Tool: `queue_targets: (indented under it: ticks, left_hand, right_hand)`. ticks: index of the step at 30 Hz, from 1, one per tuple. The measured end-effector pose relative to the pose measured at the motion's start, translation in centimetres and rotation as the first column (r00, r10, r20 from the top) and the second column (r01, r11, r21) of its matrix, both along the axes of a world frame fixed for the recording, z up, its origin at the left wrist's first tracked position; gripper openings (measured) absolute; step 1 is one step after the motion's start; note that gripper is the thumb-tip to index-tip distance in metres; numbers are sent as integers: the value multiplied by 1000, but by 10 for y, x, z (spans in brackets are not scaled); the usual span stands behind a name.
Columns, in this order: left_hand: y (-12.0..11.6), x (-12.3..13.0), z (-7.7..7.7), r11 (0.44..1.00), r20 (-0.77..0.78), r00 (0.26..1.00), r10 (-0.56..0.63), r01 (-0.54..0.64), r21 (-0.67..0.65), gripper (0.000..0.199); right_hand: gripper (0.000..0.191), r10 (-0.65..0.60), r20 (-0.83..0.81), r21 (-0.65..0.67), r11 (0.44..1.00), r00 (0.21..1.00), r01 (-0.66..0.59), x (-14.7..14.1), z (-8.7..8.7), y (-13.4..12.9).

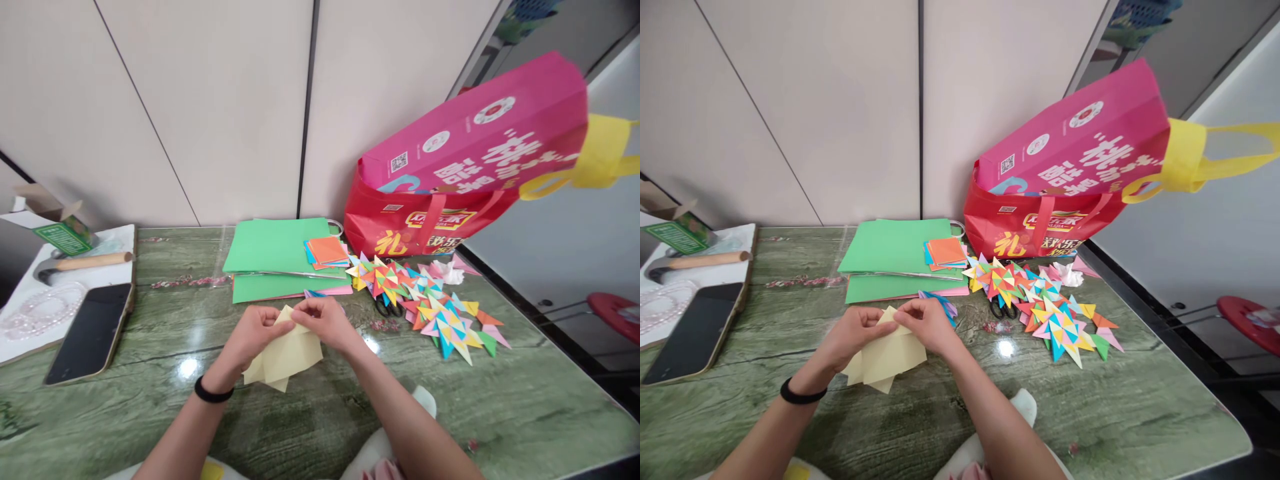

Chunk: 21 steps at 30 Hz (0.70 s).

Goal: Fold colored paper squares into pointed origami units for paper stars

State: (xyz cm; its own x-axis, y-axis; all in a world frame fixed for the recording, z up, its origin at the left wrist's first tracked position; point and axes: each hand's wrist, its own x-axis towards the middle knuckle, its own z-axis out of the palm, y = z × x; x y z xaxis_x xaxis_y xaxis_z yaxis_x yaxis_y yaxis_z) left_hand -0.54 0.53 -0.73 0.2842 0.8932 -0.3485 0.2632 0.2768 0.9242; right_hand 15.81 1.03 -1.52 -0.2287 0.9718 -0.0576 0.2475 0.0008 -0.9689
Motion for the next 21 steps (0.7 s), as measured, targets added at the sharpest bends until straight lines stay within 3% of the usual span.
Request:
queue_targets:
  ticks: [12, 21]
  left_hand:
    - [0, 0, 0, 998, 4, 999, -33, 33, 56, 35]
    - [-1, 1, 0, 998, 79, 996, -44, 41, 36, 37]
  right_hand:
    - [13, 27, -57, 64, 998, 998, -23, -3, -4, 1]
    - [15, -63, -64, 104, 992, 996, 70, -7, -2, -3]
